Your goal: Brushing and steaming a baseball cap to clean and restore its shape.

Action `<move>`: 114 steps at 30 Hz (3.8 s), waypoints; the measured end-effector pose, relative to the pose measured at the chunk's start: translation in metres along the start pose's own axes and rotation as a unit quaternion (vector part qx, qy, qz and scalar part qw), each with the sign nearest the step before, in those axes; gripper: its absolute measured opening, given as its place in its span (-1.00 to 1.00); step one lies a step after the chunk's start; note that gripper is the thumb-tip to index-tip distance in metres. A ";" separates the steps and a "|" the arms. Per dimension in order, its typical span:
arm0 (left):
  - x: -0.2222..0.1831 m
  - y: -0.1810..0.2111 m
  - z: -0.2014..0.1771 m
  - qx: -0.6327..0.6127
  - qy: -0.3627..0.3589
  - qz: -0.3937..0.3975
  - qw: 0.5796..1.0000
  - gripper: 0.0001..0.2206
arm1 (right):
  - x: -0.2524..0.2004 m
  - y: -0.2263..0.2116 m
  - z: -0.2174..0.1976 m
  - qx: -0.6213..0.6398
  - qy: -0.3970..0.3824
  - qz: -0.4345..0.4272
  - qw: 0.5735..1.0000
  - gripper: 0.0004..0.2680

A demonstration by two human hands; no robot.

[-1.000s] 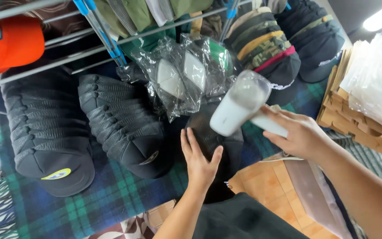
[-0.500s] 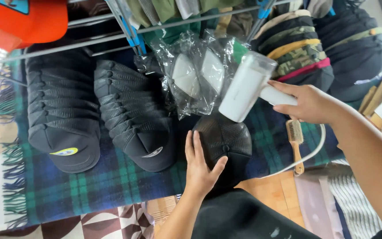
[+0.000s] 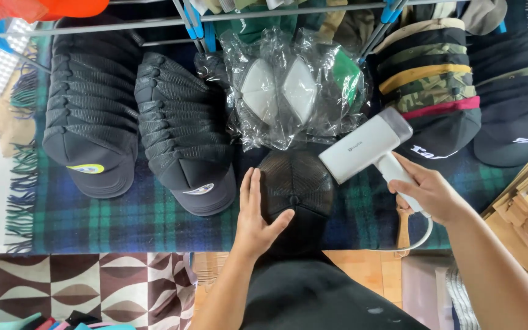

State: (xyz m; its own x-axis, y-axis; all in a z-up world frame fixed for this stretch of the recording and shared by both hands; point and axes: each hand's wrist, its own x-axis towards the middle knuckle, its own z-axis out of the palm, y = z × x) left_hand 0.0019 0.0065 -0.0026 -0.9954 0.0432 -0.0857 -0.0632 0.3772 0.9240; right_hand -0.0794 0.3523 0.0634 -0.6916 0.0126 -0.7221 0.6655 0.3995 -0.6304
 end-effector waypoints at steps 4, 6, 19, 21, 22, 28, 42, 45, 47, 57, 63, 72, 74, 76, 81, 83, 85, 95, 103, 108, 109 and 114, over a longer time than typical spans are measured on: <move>0.000 0.006 0.002 -0.002 0.010 -0.029 1.000 -0.07 | -0.025 -0.038 -0.003 -0.132 0.009 -0.106 0.986 -0.40; 0.000 0.009 0.004 -0.006 0.023 -0.030 0.999 -0.06 | -0.038 -0.061 0.004 -0.214 0.044 -0.088 0.972 -0.40; -0.021 0.079 -0.033 -0.116 0.018 -0.003 0.993 -0.26 | -0.106 -0.088 0.108 -0.341 -0.057 -0.281 0.895 -0.32; -0.020 0.097 -0.047 -0.181 -0.043 -0.017 0.982 -0.26 | -0.116 -0.075 0.134 -0.269 -0.052 -0.348 0.897 -0.28; -0.020 0.101 -0.052 -0.168 -0.060 -0.052 0.983 -0.20 | -0.124 -0.074 0.147 -0.222 -0.096 -0.358 0.902 -0.26; -0.002 0.114 -0.108 0.001 -0.145 -0.184 0.972 -0.54 | -0.084 -0.042 0.173 -0.094 0.003 -0.452 0.887 -0.66; 0.116 0.072 -0.176 0.132 -0.235 -0.216 0.938 -0.21 | -0.005 -0.035 0.221 -0.419 0.268 -0.244 0.833 -0.18; 0.141 0.023 -0.176 -0.027 -0.257 -0.260 0.930 -0.29 | -0.006 -0.043 0.219 -0.431 0.275 -0.249 0.823 -0.19; 0.149 0.022 -0.178 -0.032 -0.280 -0.260 0.923 -0.37 | -0.005 -0.054 0.213 -0.451 0.219 -0.203 0.841 -0.17; 0.129 0.044 -0.186 0.035 -0.292 -0.218 0.931 -0.37 | 0.012 -0.051 0.218 -0.439 0.242 -0.221 0.837 -0.27; 0.100 0.051 -0.197 -0.014 -0.276 -0.198 0.940 -0.46 | 0.032 -0.025 0.211 -0.372 0.312 -0.420 0.767 -0.48; 0.066 0.050 -0.181 -0.076 -0.173 -0.267 0.945 -0.40 | 0.025 -0.031 0.202 -0.428 0.221 -0.405 0.777 -0.41; 0.053 0.044 -0.171 -0.055 -0.104 -0.307 0.944 -0.36 | 0.014 -0.039 0.200 -0.481 0.166 -0.393 0.766 -0.37; 0.036 0.039 -0.164 -0.088 -0.070 -0.306 0.945 -0.43 | 0.010 -0.050 0.192 -0.508 0.113 -0.377 0.766 -0.38; -0.022 0.050 -0.143 -0.145 0.010 -0.326 0.934 -0.56 | 0.028 -0.058 0.169 -0.561 0.010 -0.354 0.748 -0.46; -0.039 0.049 -0.133 -0.120 0.059 -0.311 0.941 -0.78 | 0.052 -0.065 0.160 -0.575 0.006 -0.380 0.724 -0.55; -0.060 0.041 -0.118 -0.169 0.081 -0.299 0.936 -0.81 | 0.073 -0.060 0.159 -0.562 0.009 -0.418 0.713 -0.58; -0.080 0.053 -0.108 -0.118 0.057 -0.198 0.971 -0.80 | 0.088 -0.061 0.157 -0.411 -0.060 -0.600 0.684 -0.73; 0.000 0.098 -0.078 0.093 0.004 -0.196 0.976 -0.44 | 0.149 -0.036 0.135 -0.471 0.064 -0.718 0.509 -0.80; 0.010 0.124 -0.091 0.067 -0.033 -0.238 0.968 -0.33 | 0.108 -0.056 0.159 -0.465 0.072 -0.622 0.625 -0.80; 0.005 0.118 -0.096 0.127 -0.089 -0.194 0.969 -0.44 | 0.099 -0.059 0.160 -0.455 0.084 -0.577 0.673 -0.79; -0.011 0.079 -0.089 0.029 0.042 -0.214 0.976 -0.61 | 0.077 -0.060 0.157 -0.399 0.137 -0.421 0.803 -0.79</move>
State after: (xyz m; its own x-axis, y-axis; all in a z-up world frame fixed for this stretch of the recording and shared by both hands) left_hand 0.0010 -0.0464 0.1045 -0.8813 -0.2040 -0.4262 -0.4724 0.3955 0.7876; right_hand -0.1282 0.1855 0.0007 -0.9107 -0.4124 0.0243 -0.3869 0.8307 -0.4003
